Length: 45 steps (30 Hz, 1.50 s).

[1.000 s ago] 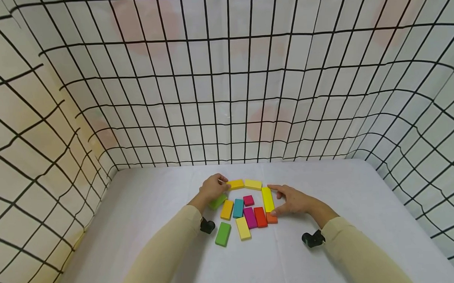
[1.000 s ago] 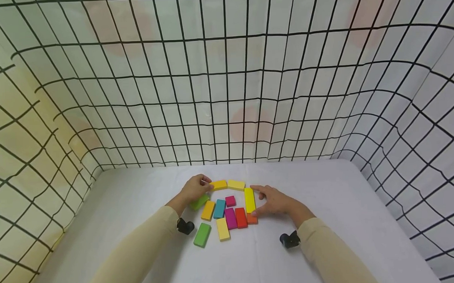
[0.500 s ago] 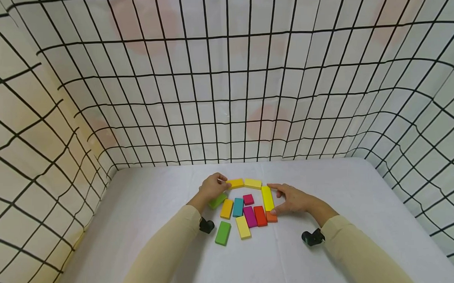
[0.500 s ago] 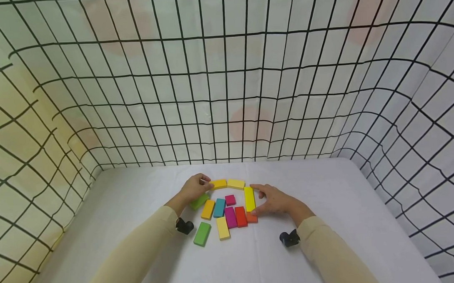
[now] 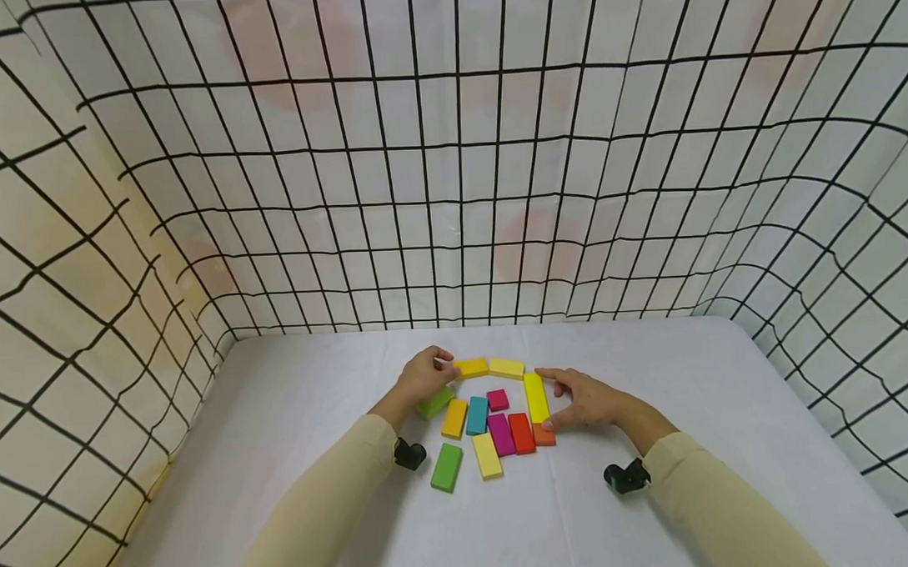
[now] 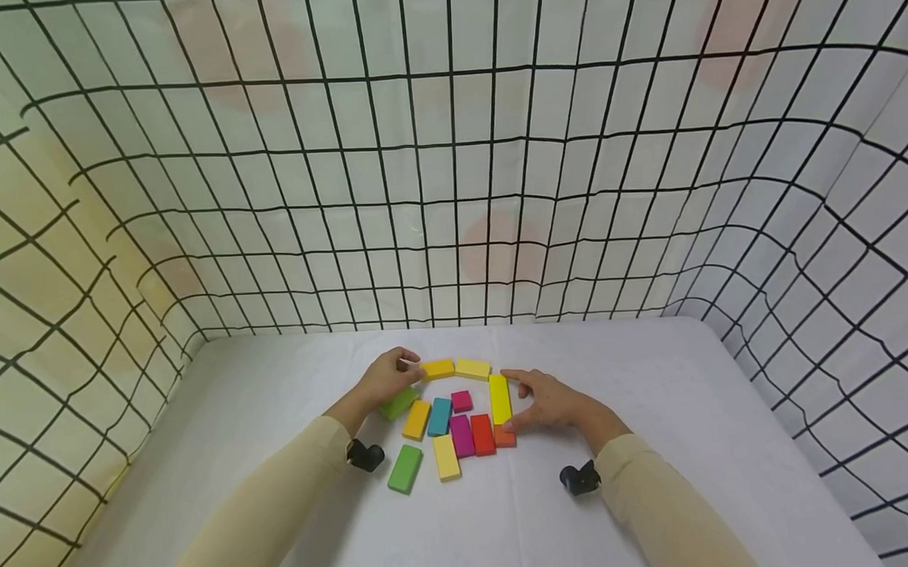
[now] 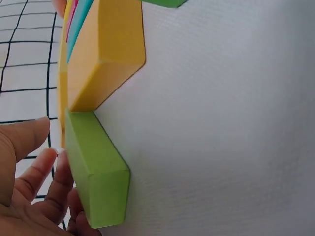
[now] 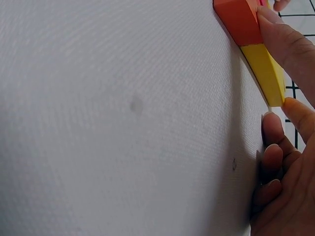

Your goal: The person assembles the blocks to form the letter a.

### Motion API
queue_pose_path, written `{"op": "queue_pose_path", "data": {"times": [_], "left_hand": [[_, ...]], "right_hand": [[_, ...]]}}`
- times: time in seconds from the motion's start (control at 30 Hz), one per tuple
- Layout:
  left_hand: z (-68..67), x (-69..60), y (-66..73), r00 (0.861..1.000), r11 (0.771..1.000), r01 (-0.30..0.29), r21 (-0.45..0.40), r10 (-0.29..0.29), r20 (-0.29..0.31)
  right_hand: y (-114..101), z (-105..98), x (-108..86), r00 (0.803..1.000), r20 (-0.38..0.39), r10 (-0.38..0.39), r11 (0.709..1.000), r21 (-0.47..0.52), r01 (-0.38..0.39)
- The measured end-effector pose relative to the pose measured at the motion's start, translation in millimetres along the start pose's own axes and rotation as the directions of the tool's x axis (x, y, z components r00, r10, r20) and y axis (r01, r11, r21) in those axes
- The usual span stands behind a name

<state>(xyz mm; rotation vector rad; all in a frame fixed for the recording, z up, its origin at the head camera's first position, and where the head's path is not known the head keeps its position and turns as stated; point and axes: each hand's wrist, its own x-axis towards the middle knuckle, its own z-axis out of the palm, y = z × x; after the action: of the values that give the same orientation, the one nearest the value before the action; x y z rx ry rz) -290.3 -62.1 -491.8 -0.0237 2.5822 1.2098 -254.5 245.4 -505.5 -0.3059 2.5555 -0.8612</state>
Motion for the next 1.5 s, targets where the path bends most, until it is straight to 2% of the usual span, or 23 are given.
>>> {"op": "queue_pose_path", "data": {"times": [0.13,0.27,0.43,0.57,0.67,0.8,0.87,0.9,1.03,1.2,1.3,1.5], "left_hand": [[0.4,-1.7,1.5,0.998,0.996,-0.052,0.076,0.054,-0.026],[4.8,-4.2,6.6,0.991,0.979,-0.119,0.165,0.127,-0.039],[13.0,-13.8,19.0,0.980,0.955,-0.200,0.220,0.201,0.018],[20.9,-22.5,30.3,0.963,0.933,-0.266,0.242,0.250,0.099],[26.4,-30.2,38.1,0.935,0.909,-0.336,0.248,0.291,0.202],[34.4,-40.4,44.6,0.872,0.868,-0.433,0.243,0.334,0.358],[39.8,-44.0,45.8,0.847,0.848,-0.467,0.252,0.347,0.403],[42.3,-45.6,46.3,0.841,0.837,-0.479,0.265,0.349,0.414],[50.4,-51.4,48.9,0.834,0.786,-0.512,0.346,0.359,0.419],[54.1,-57.5,53.4,0.831,0.727,-0.533,0.432,0.355,0.428],[55.0,-58.6,53.7,0.833,0.707,-0.535,0.463,0.349,0.430],[56.2,-57.6,50.2,0.835,0.695,-0.536,0.479,0.351,0.424]], "right_hand": [[1,1,0.2,1.000,-0.006,0.005,1.000,0.009,-0.005],[1,2,0.2,1.000,-0.010,0.009,1.000,0.010,-0.009],[0,2,-0.1,1.000,-0.010,0.008,1.000,0.002,-0.008],[1,1,-0.3,1.000,-0.012,0.009,1.000,-0.001,-0.009],[2,1,-0.7,1.000,-0.009,0.002,1.000,0.001,-0.002],[4,1,-0.7,1.000,-0.002,-0.015,1.000,0.002,0.015],[4,0,-0.9,1.000,0.000,-0.025,1.000,-0.001,0.025],[4,0,-1.1,1.000,0.001,-0.028,1.000,-0.002,0.028],[4,-1,-1.4,0.999,0.003,-0.035,0.999,0.004,0.035],[4,-2,-0.8,0.999,0.009,-0.032,0.999,0.026,0.032],[3,-1,-1.0,1.000,0.011,-0.029,0.999,0.025,0.029],[3,-2,-1.0,0.999,0.011,-0.033,0.999,0.025,0.033]]}}
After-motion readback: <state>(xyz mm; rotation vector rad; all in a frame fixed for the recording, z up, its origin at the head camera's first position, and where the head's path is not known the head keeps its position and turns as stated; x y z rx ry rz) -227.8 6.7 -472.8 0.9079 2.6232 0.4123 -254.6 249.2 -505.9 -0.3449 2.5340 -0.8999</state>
